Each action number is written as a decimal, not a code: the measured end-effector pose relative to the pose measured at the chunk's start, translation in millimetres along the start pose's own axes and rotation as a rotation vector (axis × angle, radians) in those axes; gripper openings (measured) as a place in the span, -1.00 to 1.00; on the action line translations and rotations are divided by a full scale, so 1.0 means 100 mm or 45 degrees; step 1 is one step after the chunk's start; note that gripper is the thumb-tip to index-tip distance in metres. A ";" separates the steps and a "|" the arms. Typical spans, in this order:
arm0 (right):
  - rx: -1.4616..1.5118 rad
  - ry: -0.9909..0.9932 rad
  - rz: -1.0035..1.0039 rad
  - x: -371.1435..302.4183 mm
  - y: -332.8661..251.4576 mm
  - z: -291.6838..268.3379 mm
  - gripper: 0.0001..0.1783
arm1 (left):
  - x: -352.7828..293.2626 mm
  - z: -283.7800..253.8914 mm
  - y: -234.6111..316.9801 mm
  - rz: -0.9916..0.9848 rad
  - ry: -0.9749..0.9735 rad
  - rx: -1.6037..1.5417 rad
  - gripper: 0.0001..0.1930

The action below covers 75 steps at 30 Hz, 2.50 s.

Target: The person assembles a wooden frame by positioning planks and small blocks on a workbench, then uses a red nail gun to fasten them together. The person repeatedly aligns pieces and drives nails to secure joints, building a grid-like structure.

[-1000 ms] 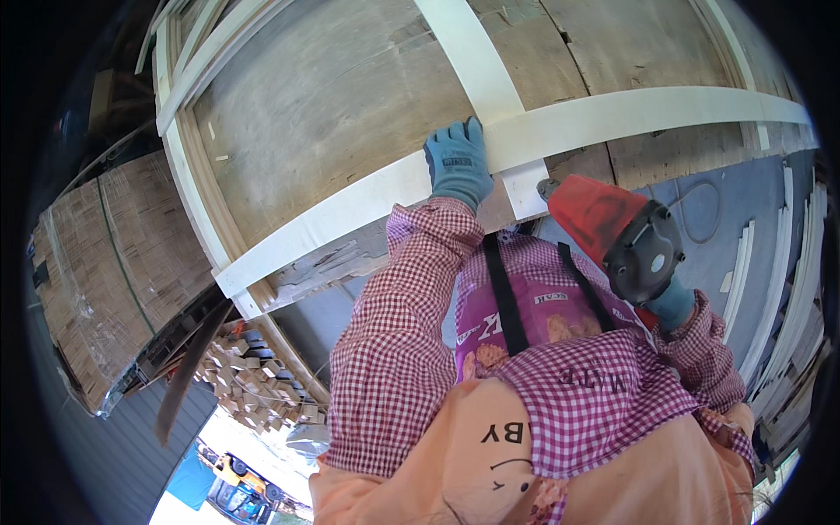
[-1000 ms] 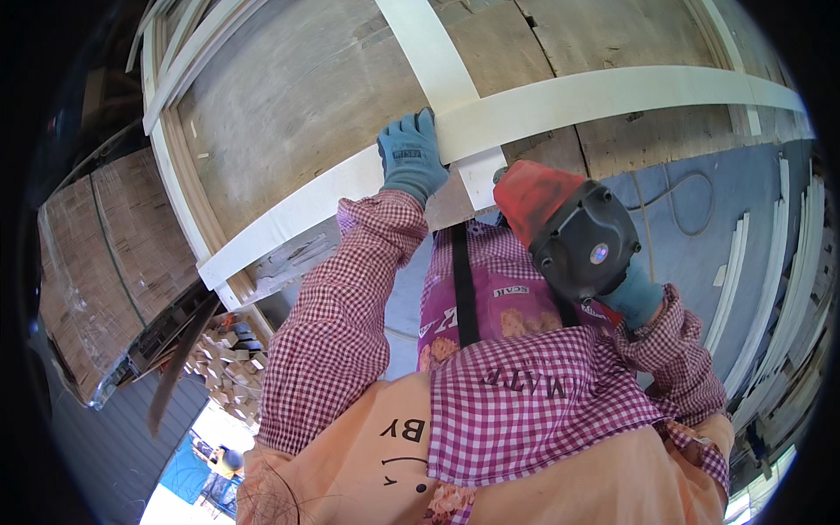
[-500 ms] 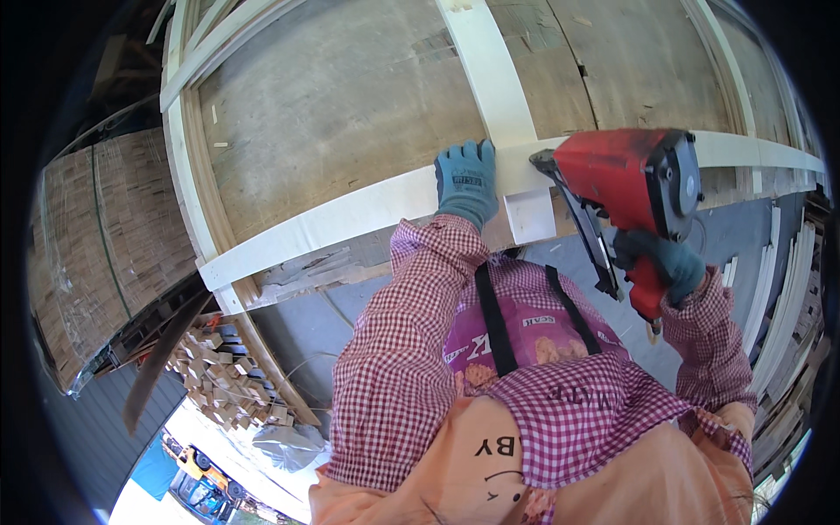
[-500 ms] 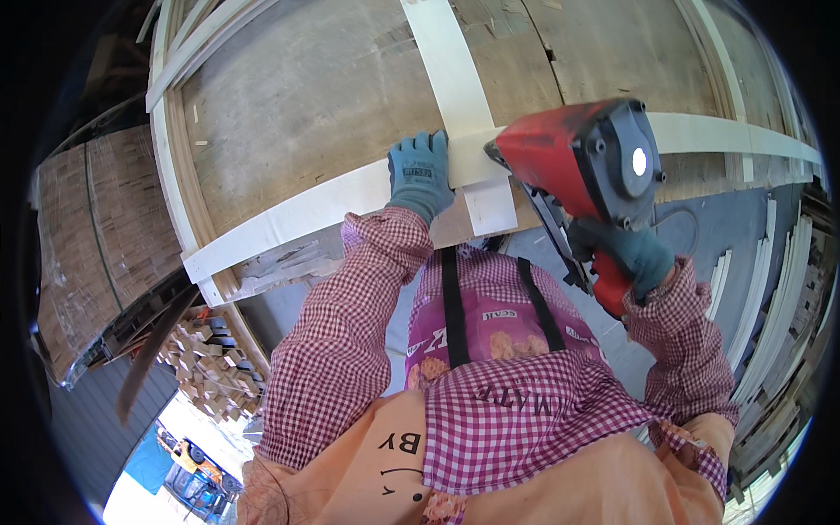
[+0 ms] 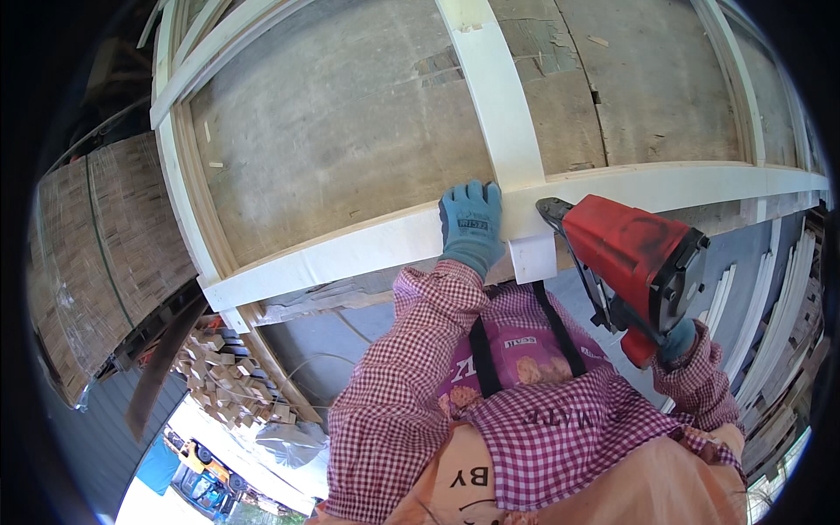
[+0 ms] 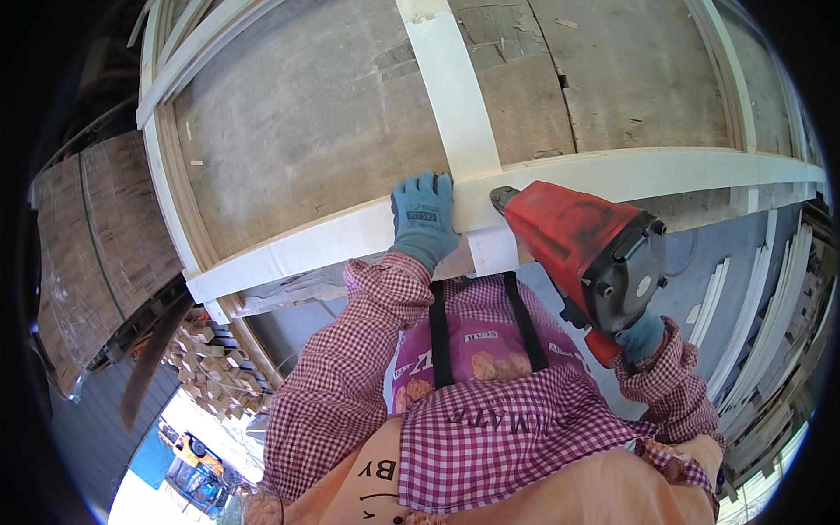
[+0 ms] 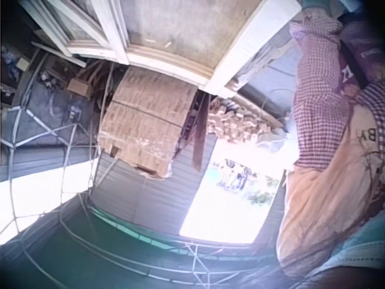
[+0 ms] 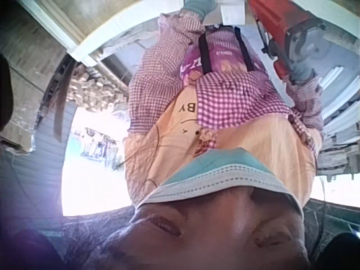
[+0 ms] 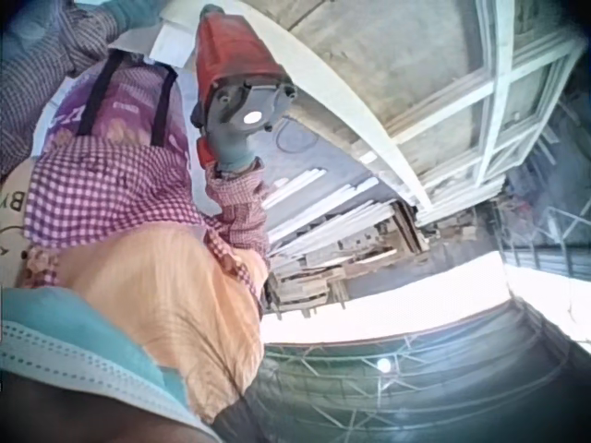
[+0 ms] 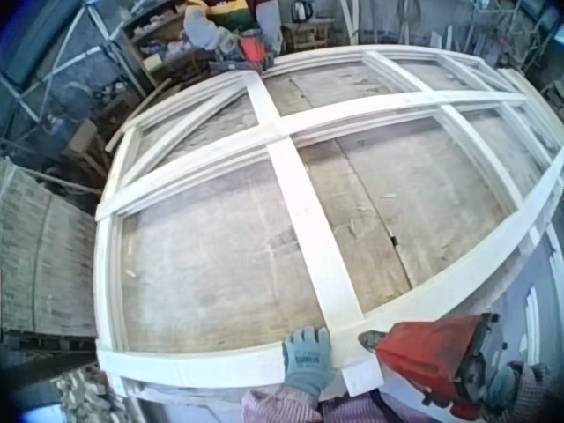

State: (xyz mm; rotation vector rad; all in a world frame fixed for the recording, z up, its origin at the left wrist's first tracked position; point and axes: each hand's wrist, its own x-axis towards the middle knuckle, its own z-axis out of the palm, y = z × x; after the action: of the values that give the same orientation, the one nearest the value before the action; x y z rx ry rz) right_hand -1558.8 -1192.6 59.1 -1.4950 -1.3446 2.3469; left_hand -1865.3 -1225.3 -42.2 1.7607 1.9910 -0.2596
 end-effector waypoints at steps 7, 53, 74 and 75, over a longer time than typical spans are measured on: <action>-0.134 -0.006 -0.024 -0.06 -0.19 0.09 -0.77 | -0.01 0.04 -0.02 0.019 0.018 -0.045 -0.27; -0.134 0.452 0.153 -0.71 0.06 0.73 -0.82 | -1.17 -0.16 -1.31 0.156 1.033 -0.560 0.01; -1.081 0.536 0.461 -0.14 -1.14 1.87 -0.78 | -3.05 1.07 -6.62 -1.837 0.307 -0.763 0.27; -1.033 0.553 0.482 -0.11 -1.16 1.88 -0.78 | -3.22 1.31 -6.85 -1.701 0.358 -1.004 0.22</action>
State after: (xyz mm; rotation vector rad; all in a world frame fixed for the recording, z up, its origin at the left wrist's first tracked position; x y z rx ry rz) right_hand -1739.2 -1244.8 175.2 -2.4556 -2.1360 1.4688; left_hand -2481.3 -1677.1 -120.3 -0.1488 2.6208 0.3589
